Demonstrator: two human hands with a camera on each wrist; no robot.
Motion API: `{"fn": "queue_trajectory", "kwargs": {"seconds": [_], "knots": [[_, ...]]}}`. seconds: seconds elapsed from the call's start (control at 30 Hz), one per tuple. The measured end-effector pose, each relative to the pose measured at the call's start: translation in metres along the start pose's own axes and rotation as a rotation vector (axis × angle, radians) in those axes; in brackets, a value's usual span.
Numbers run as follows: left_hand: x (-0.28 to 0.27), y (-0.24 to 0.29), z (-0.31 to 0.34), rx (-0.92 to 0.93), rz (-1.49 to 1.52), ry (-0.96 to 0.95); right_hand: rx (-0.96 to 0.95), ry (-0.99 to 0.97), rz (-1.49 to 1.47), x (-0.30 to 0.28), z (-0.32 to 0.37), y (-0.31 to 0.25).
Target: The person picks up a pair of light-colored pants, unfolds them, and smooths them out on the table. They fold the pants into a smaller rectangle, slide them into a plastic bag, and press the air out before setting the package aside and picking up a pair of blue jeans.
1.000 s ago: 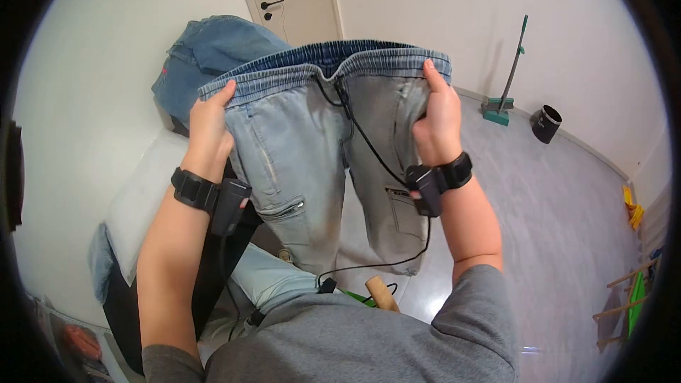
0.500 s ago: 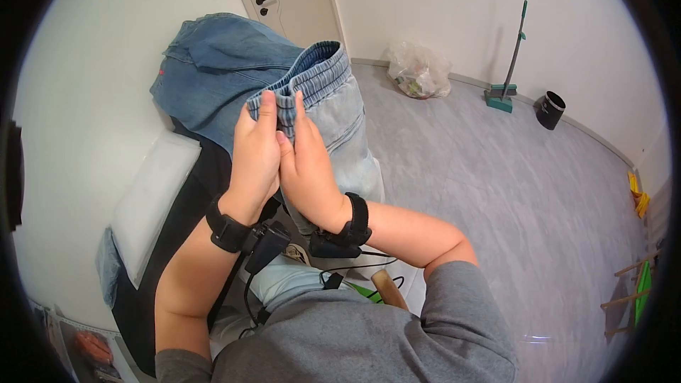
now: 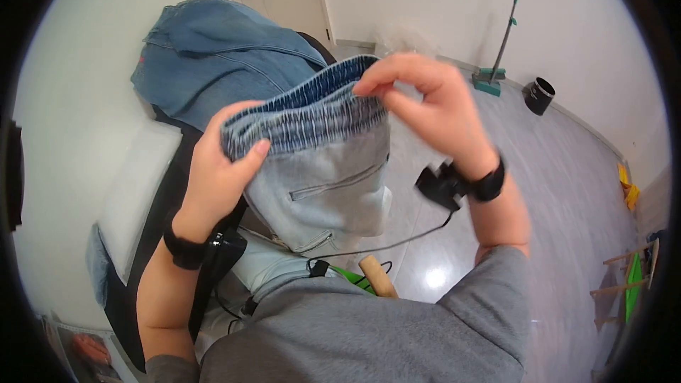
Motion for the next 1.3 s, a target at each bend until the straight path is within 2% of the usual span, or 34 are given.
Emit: {"fn": "queue_trajectory", "kwargs": {"seconds": [0.03, 0.07, 0.1, 0.13, 0.2, 0.23, 0.27, 0.33, 0.4, 0.5, 0.57, 0.6, 0.67, 0.8, 0.87, 0.9, 0.97, 1.1, 1.17, 1.2, 1.27, 1.3], "knots": [[0.005, 0.008, 0.006, 0.089, -0.108, -0.063, -0.003, -0.105, -0.015, -0.007, -0.003, 0.002], [0.009, 0.009, 0.011, 0.088, -0.093, -0.078, -0.006, -0.206, -0.030, -0.012, -0.006, 0.003], [0.018, 0.017, 0.017, 0.192, -0.172, -0.176, 0.004, -0.296, 0.026, -0.013, -0.007, 0.000], [0.030, 0.023, 0.022, 0.298, -0.250, -0.270, 0.024, -0.284, 0.030, -0.019, -0.007, 0.000], [0.049, 0.022, 0.030, 0.324, -0.205, -0.355, 0.061, -0.509, 0.153, -0.009, 0.007, 0.005], [0.048, 0.027, 0.033, 0.385, -0.233, -0.361, -0.070, -0.506, 0.191, -0.006, 0.009, -0.007], [0.051, 0.030, 0.036, 0.446, -0.263, -0.364, -0.052, -0.504, 0.191, -0.006, 0.014, -0.011], [0.053, 0.032, 0.036, 0.463, -0.259, -0.347, -0.169, -0.507, 0.371, 0.000, 0.031, -0.027], [0.057, 0.029, 0.035, 0.463, -0.261, -0.328, -0.122, -0.572, 0.340, 0.012, 0.046, -0.018], [0.058, 0.029, 0.035, 0.475, -0.278, -0.340, -0.076, -0.680, 0.508, 0.022, 0.055, -0.019], [0.058, 0.026, 0.033, 0.477, -0.297, -0.350, -0.160, -0.751, 0.751, 0.026, 0.057, -0.020], [0.057, 0.026, 0.032, 0.479, -0.305, -0.333, -0.161, -0.749, 0.751, 0.027, 0.058, -0.017], [0.055, 0.025, 0.030, 0.475, -0.312, -0.313, -0.247, -0.603, 0.920, 0.028, 0.056, -0.009], [0.050, 0.026, 0.025, 0.469, -0.316, -0.302, -0.278, -0.651, 1.129, 0.045, 0.054, 0.009], [0.046, 0.025, 0.025, 0.459, -0.307, -0.295, -0.269, -0.767, 1.341, 0.057, 0.056, 0.024], [0.043, 0.026, 0.025, 0.466, -0.324, -0.298, -0.272, -0.766, 1.343, 0.060, 0.055, 0.030], [0.036, 0.027, 0.025, 0.472, -0.346, -0.294, -0.423, -0.628, 1.292, 0.064, 0.043, 0.029], [0.019, 0.027, 0.026, 0.449, -0.340, -0.258, -0.507, -0.638, 1.130, 0.069, 0.024, 0.028], [0.005, 0.026, 0.024, 0.436, -0.380, -0.192, -0.529, -0.548, 0.870, 0.059, 0.010, 0.011], [0.000, 0.024, 0.024, 0.436, -0.385, -0.186, -0.538, -0.549, 0.870, 0.058, 0.006, 0.014], [-0.017, 0.009, 0.022, 0.324, -0.308, -0.069, -0.624, -0.365, 0.514, 0.041, 0.000, 0.004], [-0.022, 0.002, 0.021, 0.299, -0.297, -0.045, -0.621, -0.364, 0.483, 0.039, -0.001, 0.002]]}}
Point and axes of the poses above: each hand's wrist, its own z-axis away from the middle knuckle, its own x-axis out of the palm, y = z × x, the point moved 7 cm from there along -z, towards the middle knuckle, and after that the axes turned 9 degrees about x, right-handed, at the moved point
